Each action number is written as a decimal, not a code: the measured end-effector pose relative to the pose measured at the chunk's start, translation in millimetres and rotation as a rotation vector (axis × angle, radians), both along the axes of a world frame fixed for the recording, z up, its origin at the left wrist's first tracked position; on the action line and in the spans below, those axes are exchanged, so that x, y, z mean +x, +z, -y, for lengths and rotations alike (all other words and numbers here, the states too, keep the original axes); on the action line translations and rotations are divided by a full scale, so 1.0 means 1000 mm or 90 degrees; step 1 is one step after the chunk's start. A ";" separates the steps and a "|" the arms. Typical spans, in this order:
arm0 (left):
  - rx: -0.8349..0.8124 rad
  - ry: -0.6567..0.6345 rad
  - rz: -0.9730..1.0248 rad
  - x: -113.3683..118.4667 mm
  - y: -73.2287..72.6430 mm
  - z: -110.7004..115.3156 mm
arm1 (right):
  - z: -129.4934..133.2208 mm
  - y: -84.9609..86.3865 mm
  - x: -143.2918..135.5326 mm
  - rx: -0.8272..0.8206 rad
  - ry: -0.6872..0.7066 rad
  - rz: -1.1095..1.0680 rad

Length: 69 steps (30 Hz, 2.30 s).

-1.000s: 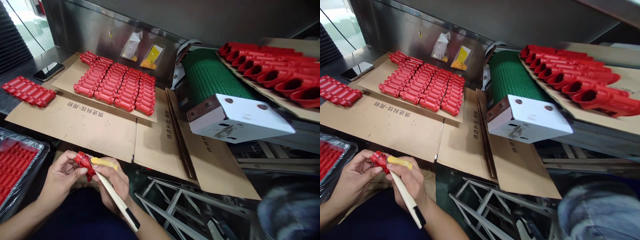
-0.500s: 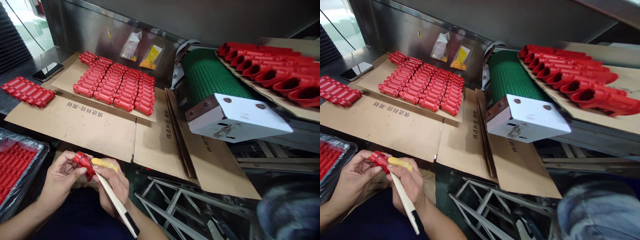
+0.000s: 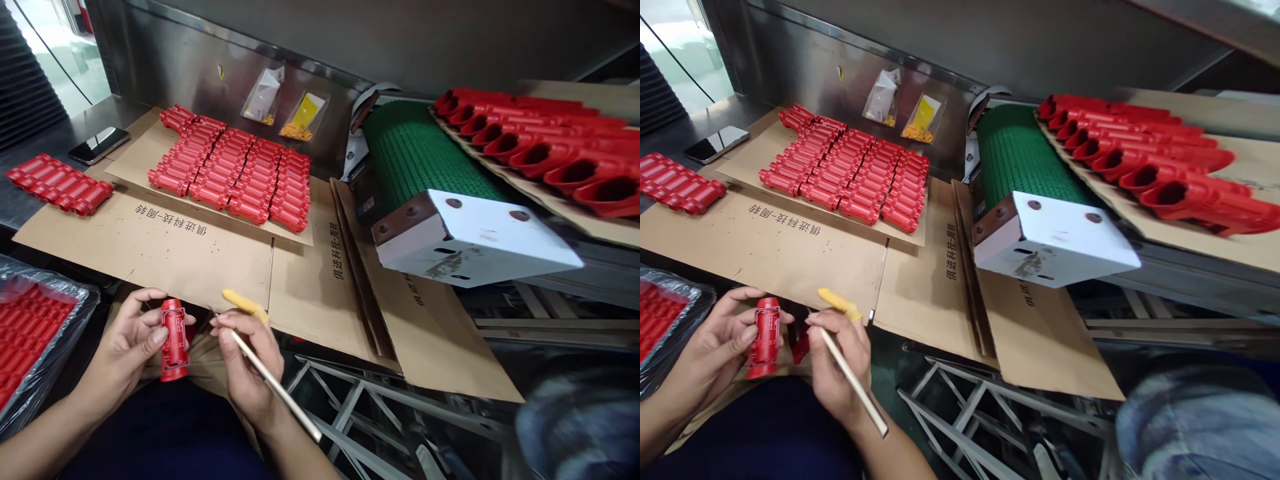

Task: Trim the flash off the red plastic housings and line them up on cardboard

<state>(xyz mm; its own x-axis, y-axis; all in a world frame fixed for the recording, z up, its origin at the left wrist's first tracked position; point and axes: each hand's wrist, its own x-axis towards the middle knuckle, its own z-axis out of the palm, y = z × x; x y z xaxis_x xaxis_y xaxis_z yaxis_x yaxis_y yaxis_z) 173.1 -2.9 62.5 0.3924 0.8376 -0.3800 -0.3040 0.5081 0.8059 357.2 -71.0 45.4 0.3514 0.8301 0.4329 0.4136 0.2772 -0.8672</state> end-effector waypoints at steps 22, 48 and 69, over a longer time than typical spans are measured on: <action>0.006 -0.029 -0.048 -0.002 0.004 -0.004 | 0.004 0.009 0.005 0.087 0.184 0.035; -0.003 0.017 -0.036 -0.002 0.011 0.002 | 0.011 0.005 -0.004 0.014 0.168 -0.064; 0.030 -0.008 -0.064 -0.003 -0.004 -0.005 | -0.003 0.004 0.017 0.113 0.284 0.291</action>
<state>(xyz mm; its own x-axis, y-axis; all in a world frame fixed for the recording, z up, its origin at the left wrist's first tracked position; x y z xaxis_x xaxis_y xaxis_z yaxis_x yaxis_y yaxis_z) 170.2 2.0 58.8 0.3651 0.8507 -0.3782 -0.2140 0.4720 0.8552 374.3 -68.4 49.6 -0.2609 0.7557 0.6007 0.5416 0.6297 -0.5570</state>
